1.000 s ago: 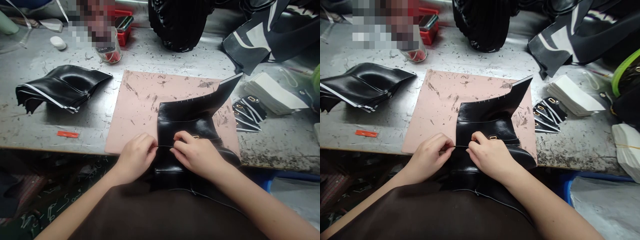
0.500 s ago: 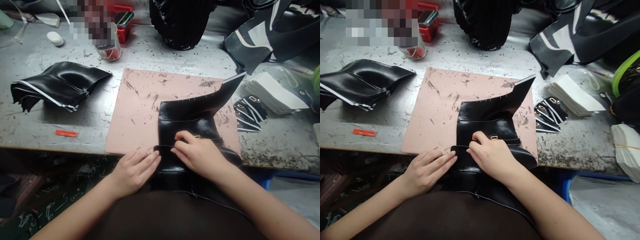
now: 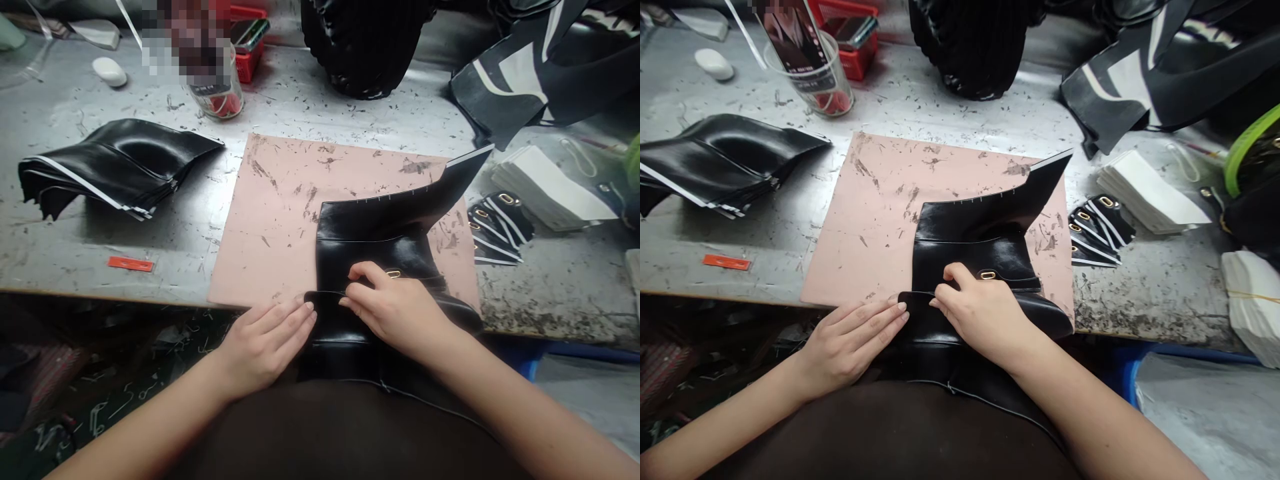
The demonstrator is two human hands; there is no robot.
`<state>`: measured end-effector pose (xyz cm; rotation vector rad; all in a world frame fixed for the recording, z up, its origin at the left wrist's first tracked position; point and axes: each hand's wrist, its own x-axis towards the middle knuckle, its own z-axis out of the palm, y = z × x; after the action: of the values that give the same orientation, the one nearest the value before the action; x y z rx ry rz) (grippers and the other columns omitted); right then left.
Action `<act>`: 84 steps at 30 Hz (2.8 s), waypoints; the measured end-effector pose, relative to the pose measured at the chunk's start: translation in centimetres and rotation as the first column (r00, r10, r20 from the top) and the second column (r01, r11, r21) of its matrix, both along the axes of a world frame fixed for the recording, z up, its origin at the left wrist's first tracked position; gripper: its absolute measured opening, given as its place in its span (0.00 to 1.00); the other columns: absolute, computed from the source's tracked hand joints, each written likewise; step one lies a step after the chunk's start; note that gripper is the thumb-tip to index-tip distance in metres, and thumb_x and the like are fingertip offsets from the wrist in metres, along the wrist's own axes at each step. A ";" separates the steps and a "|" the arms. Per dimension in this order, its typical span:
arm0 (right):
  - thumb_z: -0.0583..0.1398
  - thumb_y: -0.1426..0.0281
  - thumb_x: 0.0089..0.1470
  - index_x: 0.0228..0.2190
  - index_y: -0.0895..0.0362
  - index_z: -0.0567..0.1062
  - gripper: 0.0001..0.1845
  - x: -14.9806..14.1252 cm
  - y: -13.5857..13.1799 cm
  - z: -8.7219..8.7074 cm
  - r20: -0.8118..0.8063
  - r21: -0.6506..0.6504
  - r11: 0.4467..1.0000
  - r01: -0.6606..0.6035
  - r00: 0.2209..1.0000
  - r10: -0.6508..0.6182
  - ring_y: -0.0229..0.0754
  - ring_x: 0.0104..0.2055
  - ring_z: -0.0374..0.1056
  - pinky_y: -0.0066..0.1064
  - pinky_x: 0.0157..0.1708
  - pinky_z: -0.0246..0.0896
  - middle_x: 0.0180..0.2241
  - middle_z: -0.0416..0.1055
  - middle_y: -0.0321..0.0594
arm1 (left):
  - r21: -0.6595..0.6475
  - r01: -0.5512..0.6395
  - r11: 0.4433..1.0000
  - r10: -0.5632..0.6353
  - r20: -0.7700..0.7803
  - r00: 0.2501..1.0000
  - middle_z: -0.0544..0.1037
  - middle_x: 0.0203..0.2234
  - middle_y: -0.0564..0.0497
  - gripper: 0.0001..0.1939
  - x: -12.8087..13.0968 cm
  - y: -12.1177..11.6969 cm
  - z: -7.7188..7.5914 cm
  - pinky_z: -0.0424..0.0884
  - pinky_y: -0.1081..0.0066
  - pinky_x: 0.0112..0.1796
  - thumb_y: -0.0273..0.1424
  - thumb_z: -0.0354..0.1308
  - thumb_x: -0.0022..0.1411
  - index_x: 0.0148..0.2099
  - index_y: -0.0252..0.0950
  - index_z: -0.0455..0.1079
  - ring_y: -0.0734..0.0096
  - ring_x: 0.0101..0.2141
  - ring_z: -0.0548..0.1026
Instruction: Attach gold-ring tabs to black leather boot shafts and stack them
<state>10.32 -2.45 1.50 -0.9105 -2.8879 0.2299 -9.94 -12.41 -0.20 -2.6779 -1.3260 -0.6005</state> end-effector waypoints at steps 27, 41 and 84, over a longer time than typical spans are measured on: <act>0.50 0.64 0.58 0.25 0.57 0.73 0.16 0.1 -0.1 0.2 -0.020 0.061 0.997 -0.047 0.999 0.049 0.29 0.18 0.55 0.25 0.18 0.46 0.38 0.69 0.40 | 0.043 -0.055 0.998 0.063 -0.239 0.969 0.75 0.44 0.42 0.11 1.6 0.2 0.1 0.68 0.66 0.42 0.23 0.46 0.59 0.40 0.31 0.69 0.62 0.43 0.73; 0.51 0.68 0.56 0.22 0.58 0.70 0.14 2.5 1.1 0.3 -0.003 0.064 0.998 -0.016 1.000 0.016 0.31 0.21 0.55 0.25 0.22 0.47 0.33 0.68 0.38 | 0.130 -0.026 0.991 0.053 -0.214 0.975 0.78 0.34 0.45 0.14 2.1 2.2 0.7 0.68 0.66 0.35 0.20 0.47 0.58 0.45 0.26 0.69 0.65 0.33 0.75; 0.51 0.66 0.55 0.25 0.57 0.67 0.10 7.4 1.3 0.8 -0.039 -0.227 0.872 0.434 0.890 -0.453 0.34 0.25 0.60 0.25 0.23 0.55 0.28 0.61 0.37 | -0.108 0.375 0.921 -0.390 -0.297 0.871 0.70 0.48 0.37 0.14 6.0 7.4 1.2 0.63 0.62 0.41 0.32 0.51 0.52 0.41 0.31 0.66 0.56 0.43 0.68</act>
<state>17.71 -1.18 2.28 -1.5245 -2.5091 0.5269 -3.94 -5.00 1.01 -2.9366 -0.7408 -0.1522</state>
